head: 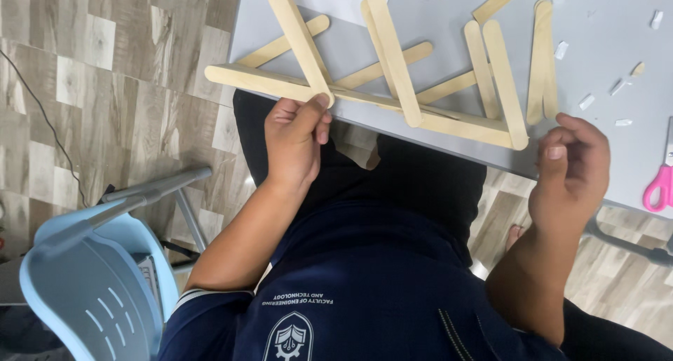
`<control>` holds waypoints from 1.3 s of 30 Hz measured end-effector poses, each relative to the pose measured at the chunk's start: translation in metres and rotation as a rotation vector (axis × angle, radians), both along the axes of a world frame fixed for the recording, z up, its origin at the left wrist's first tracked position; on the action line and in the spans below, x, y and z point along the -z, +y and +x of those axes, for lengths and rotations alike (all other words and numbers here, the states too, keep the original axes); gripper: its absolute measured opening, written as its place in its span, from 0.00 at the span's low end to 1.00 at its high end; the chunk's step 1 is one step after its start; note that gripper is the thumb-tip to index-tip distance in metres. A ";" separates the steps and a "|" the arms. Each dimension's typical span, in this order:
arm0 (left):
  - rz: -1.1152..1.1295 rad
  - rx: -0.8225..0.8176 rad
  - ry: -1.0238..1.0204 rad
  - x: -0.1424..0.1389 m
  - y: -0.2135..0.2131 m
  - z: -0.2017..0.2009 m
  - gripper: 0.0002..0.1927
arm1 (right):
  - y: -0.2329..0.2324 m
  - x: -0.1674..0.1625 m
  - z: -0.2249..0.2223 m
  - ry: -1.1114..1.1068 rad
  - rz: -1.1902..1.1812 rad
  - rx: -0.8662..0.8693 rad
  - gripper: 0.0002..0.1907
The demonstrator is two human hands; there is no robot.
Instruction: The person assembles a lattice-like structure using popsicle sticks and a hot glue gun. They apply glue to individual sticks and attach them to a growing framework on a white table, occasionally adjusting the position of the structure.
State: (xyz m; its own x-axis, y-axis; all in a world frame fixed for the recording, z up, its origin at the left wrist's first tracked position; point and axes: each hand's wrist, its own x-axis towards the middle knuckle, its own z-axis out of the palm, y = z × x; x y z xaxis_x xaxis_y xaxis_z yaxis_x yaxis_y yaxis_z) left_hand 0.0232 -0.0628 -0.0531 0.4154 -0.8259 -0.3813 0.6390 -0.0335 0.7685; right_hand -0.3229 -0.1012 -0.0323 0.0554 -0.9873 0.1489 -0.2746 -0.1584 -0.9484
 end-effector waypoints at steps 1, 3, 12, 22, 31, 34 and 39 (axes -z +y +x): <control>0.014 -0.001 -0.003 0.000 0.001 0.000 0.02 | -0.002 -0.005 -0.001 0.012 0.006 0.002 0.16; 0.027 0.004 -0.013 0.001 0.000 0.001 0.02 | -0.005 -0.017 -0.002 0.045 0.020 0.002 0.15; -0.039 0.087 -0.118 0.012 0.019 -0.005 0.02 | -0.004 -0.025 0.007 0.195 0.076 -0.098 0.10; -0.131 0.197 -0.079 0.034 0.035 0.001 0.04 | 0.010 -0.018 0.011 0.012 0.213 -0.040 0.12; -0.155 0.325 -0.159 0.043 0.041 0.015 0.08 | 0.013 -0.002 0.000 0.070 0.256 0.021 0.07; -0.132 0.400 -0.156 0.046 0.046 0.030 0.11 | 0.013 0.001 0.002 -0.014 0.260 0.074 0.06; -0.069 0.342 -0.291 0.023 0.058 0.097 0.27 | 0.010 0.002 0.007 0.047 0.214 0.084 0.04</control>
State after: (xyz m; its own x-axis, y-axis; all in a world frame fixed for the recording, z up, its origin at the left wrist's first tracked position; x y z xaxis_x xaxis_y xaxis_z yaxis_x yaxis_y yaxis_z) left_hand 0.1205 -0.0051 -0.0763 0.1962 -0.9537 -0.2280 0.3572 -0.1470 0.9224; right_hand -0.3158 -0.0917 -0.0339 -0.0265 -0.9975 -0.0655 -0.3233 0.0705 -0.9437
